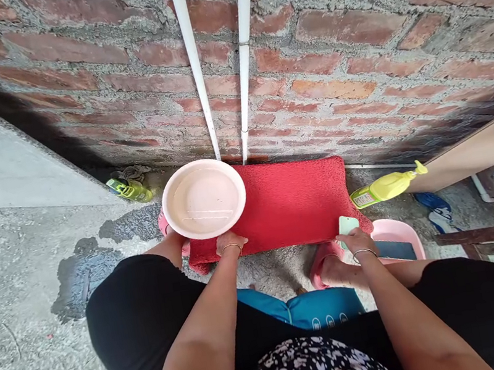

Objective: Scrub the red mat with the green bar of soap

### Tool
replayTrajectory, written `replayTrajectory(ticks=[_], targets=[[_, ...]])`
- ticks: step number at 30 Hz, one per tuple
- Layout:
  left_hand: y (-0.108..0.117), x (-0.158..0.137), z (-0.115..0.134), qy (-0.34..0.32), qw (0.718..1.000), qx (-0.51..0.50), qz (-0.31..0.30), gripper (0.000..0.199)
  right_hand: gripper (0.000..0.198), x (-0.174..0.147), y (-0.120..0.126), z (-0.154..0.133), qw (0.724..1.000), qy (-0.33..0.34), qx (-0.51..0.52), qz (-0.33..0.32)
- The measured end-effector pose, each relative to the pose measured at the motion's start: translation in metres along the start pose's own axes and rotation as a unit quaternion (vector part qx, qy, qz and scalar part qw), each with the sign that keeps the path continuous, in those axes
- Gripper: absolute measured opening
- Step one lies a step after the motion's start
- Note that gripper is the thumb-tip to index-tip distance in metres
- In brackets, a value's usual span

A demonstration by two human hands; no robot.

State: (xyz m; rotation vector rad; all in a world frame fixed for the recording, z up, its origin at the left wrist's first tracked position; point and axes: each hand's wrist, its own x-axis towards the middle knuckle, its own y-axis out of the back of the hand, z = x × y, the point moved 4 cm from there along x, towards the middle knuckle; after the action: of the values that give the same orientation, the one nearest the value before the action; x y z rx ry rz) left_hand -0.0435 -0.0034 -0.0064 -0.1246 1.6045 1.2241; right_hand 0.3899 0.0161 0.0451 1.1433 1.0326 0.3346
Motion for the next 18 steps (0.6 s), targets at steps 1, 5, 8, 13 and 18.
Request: replayTrajectory(ticks=[1,5,8,13,18], targets=[[0.0,0.0,0.0,-0.001,1.0,0.0,0.001,0.069,0.037,0.0,0.001,0.001,1.0,-0.006,0.005,0.002],[0.0,0.0,0.0,-0.006,1.0,-0.002,0.01,0.067,0.038,-0.02,-0.011,-0.035,0.997,0.072,0.005,0.016],[-0.001,0.001,0.0,0.001,1.0,-0.002,0.005,0.069,0.038,-0.058,-0.039,-0.085,0.984,0.178,-0.008,0.002],[-0.001,0.005,0.0,0.015,1.0,0.006,-0.003,0.07,0.033,-0.128,-0.084,-0.15,0.93,0.356,-0.079,-0.051],[-0.003,0.008,-0.001,0.016,1.0,0.002,-0.008,0.075,0.032,-0.129,-0.084,-0.145,0.91,0.391,-0.131,-0.037]])
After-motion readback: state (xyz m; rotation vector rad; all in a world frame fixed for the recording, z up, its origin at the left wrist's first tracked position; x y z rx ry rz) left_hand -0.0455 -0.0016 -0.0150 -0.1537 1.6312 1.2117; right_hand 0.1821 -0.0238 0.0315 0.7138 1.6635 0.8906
